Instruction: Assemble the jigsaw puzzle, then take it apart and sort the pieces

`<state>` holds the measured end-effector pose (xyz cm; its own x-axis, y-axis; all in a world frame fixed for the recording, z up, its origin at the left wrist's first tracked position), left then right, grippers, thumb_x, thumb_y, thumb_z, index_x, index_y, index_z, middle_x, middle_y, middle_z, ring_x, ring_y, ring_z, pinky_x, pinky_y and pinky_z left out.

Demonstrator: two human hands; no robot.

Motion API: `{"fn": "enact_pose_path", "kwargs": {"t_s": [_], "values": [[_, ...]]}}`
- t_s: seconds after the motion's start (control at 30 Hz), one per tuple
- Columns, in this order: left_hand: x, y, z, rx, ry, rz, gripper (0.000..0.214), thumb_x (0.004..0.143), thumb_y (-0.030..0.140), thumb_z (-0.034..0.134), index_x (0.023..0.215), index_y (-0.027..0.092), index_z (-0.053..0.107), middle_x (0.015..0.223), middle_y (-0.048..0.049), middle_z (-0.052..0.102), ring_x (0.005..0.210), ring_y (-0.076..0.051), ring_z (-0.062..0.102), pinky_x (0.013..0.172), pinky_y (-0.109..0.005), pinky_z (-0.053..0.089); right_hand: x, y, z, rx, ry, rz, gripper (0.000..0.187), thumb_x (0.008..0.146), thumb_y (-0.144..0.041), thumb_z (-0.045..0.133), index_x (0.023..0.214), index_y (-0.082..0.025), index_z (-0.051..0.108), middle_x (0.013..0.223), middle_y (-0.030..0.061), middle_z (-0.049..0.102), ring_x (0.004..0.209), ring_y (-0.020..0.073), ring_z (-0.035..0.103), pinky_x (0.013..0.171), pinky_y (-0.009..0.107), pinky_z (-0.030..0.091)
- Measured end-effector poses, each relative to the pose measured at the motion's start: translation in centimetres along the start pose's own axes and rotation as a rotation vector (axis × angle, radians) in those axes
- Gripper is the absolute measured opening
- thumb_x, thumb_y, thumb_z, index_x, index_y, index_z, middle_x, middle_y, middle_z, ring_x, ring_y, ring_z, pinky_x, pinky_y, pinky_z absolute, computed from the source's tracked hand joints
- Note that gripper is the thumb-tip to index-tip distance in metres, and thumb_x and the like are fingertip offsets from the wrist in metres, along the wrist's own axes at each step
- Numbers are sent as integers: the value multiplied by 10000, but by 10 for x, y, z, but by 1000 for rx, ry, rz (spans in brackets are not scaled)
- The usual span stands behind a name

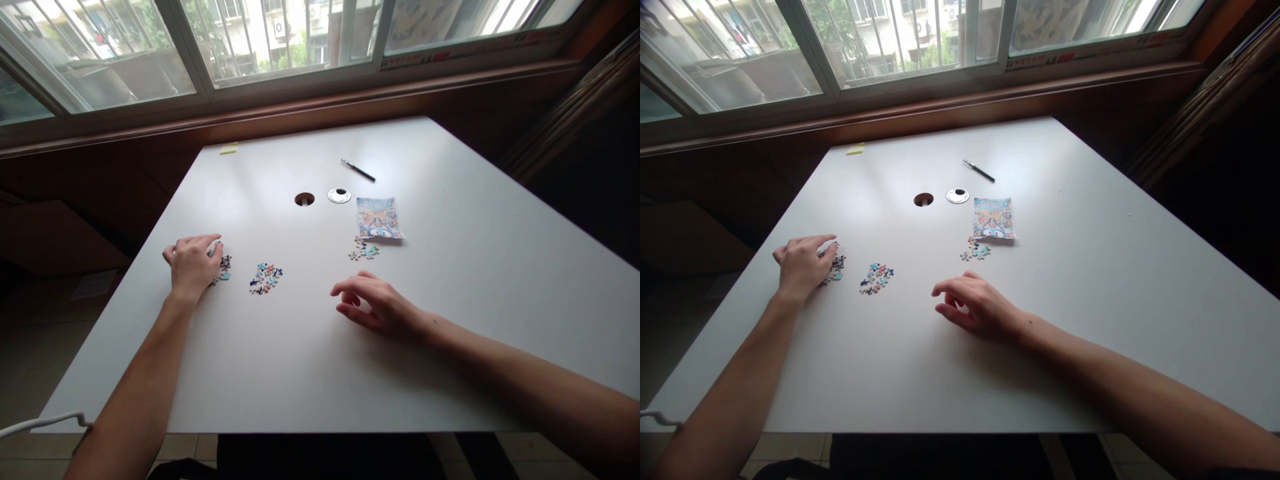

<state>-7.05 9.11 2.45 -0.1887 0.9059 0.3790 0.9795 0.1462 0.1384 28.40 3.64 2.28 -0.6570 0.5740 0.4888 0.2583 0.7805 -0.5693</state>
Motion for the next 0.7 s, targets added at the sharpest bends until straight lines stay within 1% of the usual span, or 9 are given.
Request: {"fn": "enact_pose_path", "kwargs": {"t_s": [0.1,0.13,0.23,0.33,0.5,0.6,0.7], "values": [[0,2,-1,10,18,-20,267,892,385,529,1039,255,711,982,-107,720,1143,-334,581,1018,-520,267,0,-1,0,0,2,0,114,968,-250,572,1062,-191,602,686,-18,622,637,130,570,756,294,481],[0,2,-1,3,15,-14,243,888,374,532,989,252,715,969,-99,722,1142,-327,584,1030,-522,255,0,-1,0,0,3,-1,115,968,-248,571,1062,-190,603,687,-17,623,640,130,572,757,293,480],[-1,4,2,-22,-6,26,210,883,345,532,886,251,720,1017,-77,740,1132,-304,590,1064,-522,214,0,0,0,0,5,-1,116,964,-242,578,1065,-189,602,694,-18,627,638,126,573,760,292,478],[-1,4,4,15,-24,25,195,879,339,540,881,250,713,1002,-76,747,1093,-298,600,1063,-520,214,0,0,0,-4,3,-1,119,964,-243,578,1070,-193,600,697,-21,628,629,121,568,763,292,479],[0,0,4,113,-16,-51,168,874,330,550,914,240,686,864,-84,718,998,-296,631,1011,-489,282,1,0,1,-9,5,0,113,963,-241,580,1062,-190,601,692,-20,624,623,121,566,760,291,479],[1,-1,3,99,-18,-75,145,867,283,558,947,237,670,884,-65,725,933,-270,650,989,-454,309,1,0,1,-9,3,-6,114,963,-242,582,1062,-188,600,696,-20,626,612,118,560,758,291,479],[1,-2,3,56,-30,-60,160,876,288,555,976,234,668,933,-57,741,904,-264,661,951,-433,337,1,1,1,-11,6,-6,112,963,-239,580,1061,-188,600,691,-21,621,610,118,558,759,293,480]]}}
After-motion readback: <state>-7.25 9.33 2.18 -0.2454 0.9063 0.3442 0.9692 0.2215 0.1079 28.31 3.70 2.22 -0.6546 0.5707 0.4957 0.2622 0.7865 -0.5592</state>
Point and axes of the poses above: each hand's wrist, its own x-axis towards the middle knuckle, its own z-axis out of the palm, y = z × x, the point moved 6 cm from there along x, towards the middle knuckle
